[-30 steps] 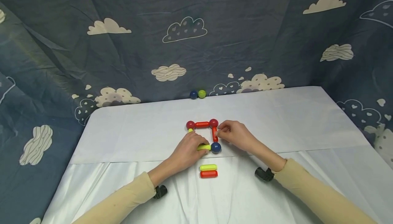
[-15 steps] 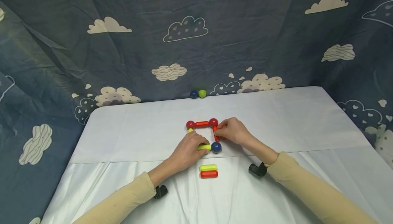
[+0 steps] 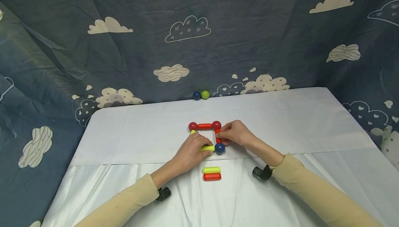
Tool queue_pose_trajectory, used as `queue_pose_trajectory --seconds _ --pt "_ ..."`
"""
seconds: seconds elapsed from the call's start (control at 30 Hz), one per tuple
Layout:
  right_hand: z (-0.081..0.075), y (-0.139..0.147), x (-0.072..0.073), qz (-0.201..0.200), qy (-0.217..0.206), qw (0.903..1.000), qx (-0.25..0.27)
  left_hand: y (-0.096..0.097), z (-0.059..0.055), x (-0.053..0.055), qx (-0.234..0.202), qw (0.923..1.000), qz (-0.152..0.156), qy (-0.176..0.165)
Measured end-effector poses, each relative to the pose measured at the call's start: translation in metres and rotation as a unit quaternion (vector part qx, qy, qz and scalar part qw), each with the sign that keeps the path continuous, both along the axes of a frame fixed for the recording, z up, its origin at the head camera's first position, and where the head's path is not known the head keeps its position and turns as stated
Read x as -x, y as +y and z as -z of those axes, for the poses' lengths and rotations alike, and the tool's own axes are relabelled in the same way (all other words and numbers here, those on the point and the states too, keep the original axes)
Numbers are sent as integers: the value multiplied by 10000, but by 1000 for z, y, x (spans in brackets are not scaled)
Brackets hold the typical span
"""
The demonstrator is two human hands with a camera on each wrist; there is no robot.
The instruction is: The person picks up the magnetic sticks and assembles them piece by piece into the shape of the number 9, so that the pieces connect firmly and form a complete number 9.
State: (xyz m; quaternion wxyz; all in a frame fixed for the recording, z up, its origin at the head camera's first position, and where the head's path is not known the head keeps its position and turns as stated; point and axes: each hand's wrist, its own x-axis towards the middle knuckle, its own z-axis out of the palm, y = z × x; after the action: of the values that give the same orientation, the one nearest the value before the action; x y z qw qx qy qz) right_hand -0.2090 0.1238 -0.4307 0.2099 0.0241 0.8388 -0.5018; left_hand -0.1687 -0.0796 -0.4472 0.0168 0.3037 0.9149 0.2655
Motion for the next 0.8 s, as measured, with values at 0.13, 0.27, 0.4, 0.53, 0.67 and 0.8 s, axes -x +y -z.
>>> queue_pose_trajectory --seconds 0.13,0.27,0.4,0.53,0.67,0.8 --pt "2 1 0 22 -14 10000 51 0 -1 0 2 10000 -12 -34" --pt "4 1 0 29 -25 9999 134 0 0 0 -13 10000 -7 -29" --pt "6 2 -1 49 -32 9998 193 -1 0 0 -64 10000 26 -7" --pt "7 2 -1 84 -36 9997 227 -1 0 0 -94 9999 36 -15" --pt "7 2 -2 114 -80 9994 314 -1 0 0 -122 9999 47 10" --pt "7 2 -3 168 -125 9988 433 -1 0 0 -162 9998 64 46"
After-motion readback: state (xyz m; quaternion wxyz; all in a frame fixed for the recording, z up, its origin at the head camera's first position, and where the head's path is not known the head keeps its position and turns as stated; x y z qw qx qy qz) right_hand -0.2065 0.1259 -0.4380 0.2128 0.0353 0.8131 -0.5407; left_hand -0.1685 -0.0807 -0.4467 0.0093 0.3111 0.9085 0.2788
